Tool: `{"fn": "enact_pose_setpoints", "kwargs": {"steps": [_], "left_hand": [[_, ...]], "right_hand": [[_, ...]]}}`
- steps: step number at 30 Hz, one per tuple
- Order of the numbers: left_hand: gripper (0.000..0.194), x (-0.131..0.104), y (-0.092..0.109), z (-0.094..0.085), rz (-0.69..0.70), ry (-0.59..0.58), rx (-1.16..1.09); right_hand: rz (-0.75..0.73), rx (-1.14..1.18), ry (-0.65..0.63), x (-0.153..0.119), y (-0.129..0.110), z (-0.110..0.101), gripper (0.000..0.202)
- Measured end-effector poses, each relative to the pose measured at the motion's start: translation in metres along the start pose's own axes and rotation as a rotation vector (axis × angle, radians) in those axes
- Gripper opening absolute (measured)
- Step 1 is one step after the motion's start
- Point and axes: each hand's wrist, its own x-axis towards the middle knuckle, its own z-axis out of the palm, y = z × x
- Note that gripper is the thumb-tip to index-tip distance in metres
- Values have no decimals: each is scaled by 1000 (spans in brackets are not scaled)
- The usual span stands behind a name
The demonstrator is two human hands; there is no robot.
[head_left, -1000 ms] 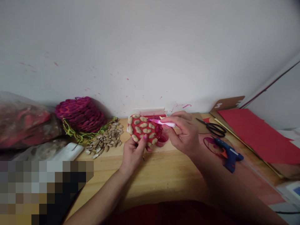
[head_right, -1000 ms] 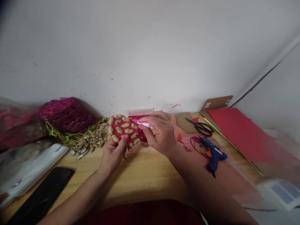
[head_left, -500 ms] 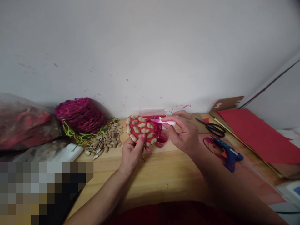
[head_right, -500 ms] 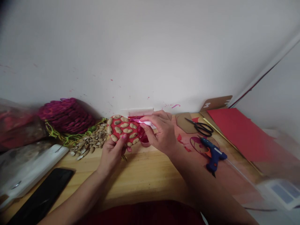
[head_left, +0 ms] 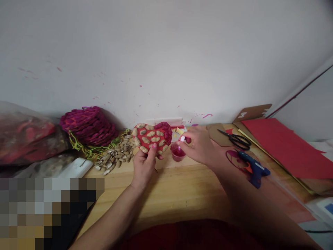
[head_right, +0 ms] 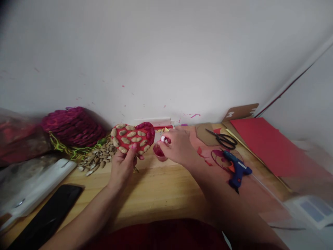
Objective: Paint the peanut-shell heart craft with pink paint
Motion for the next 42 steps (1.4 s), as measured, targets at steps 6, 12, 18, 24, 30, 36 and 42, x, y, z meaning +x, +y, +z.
{"fn": "enact_pose_setpoints", "kwargs": {"steps": [6,12,18,24,30,36,42], "left_hand": [[49,-1,1,0,-15,-20,7],[49,-1,-1,1,-3,-19,-2],[52,-3,0,1,-15,-46,12],[53,-7,2,3,22,-85,18],[53,-13,5,4,57,-130,46],[50,-16,9,3,134,-146,138],[48,-16,7,2,133,-158,144]], "right_hand": [[116,-141,-201,0,-4,9,36],[128,-142,-231,1,-8,3,34],[156,-47,-164,2,-4,-15,27],[37,170,200,-4,4,-31,22],[-117,414,430,-15,-16,-26,11],[-234,358,488,-18,-25,-20,7],[-296,254,471,-20,-29,-19,10]]}}
